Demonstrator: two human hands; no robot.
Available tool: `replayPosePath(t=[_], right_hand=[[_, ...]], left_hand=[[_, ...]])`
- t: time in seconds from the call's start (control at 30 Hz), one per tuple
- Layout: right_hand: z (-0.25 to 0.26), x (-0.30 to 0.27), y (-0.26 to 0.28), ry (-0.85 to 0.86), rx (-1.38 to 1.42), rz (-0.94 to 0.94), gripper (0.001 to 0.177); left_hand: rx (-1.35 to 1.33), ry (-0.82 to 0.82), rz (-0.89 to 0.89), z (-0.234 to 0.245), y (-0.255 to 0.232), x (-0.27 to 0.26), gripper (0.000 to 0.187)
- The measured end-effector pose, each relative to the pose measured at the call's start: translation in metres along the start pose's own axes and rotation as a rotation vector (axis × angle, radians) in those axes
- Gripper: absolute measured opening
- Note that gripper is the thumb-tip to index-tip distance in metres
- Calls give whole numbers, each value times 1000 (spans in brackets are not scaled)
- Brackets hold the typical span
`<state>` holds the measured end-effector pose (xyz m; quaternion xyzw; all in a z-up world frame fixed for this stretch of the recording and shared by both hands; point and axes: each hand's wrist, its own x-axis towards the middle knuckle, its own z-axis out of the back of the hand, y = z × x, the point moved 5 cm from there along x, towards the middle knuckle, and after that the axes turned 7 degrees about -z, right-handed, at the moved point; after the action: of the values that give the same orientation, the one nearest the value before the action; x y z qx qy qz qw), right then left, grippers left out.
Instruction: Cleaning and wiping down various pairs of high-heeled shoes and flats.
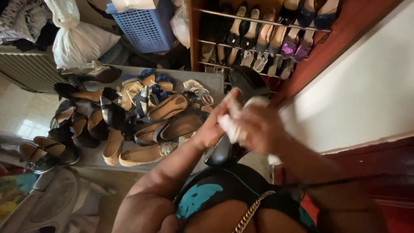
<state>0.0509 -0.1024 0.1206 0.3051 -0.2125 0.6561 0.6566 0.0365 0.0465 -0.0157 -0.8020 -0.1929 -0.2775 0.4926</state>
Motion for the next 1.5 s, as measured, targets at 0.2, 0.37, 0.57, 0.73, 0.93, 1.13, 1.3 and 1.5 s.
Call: replayPosePath(t=[0.2,0.37,0.57,0.73,0.93,1.13,1.3,1.5], right_hand=[[12,-1,-51,-84,-271,-399,42],[-7,12,16,134,5,-99,40],[9,11,-44,-70,-197,-430,25],[-16,-13,9,129,15,-160,42],[35,-88,-54,-351,527,-493,21],[56,-92,-32,-722,479,-937,31],[-8,-170,-83,-601,843,-1016,39],[-74,-285,-129,-379,840,-1177,37]], left_hand=[[52,-82,22,-7,8,13,79],[42,-103,1,6,-9,24,81],[205,99,31,-25,-6,30,73],[303,11,77,-11,-19,43,89],[278,-57,-37,3,2,27,80],[168,-122,-145,2,16,22,73],[72,-70,-232,-17,15,28,68],[650,-3,-92,-48,-2,31,84]])
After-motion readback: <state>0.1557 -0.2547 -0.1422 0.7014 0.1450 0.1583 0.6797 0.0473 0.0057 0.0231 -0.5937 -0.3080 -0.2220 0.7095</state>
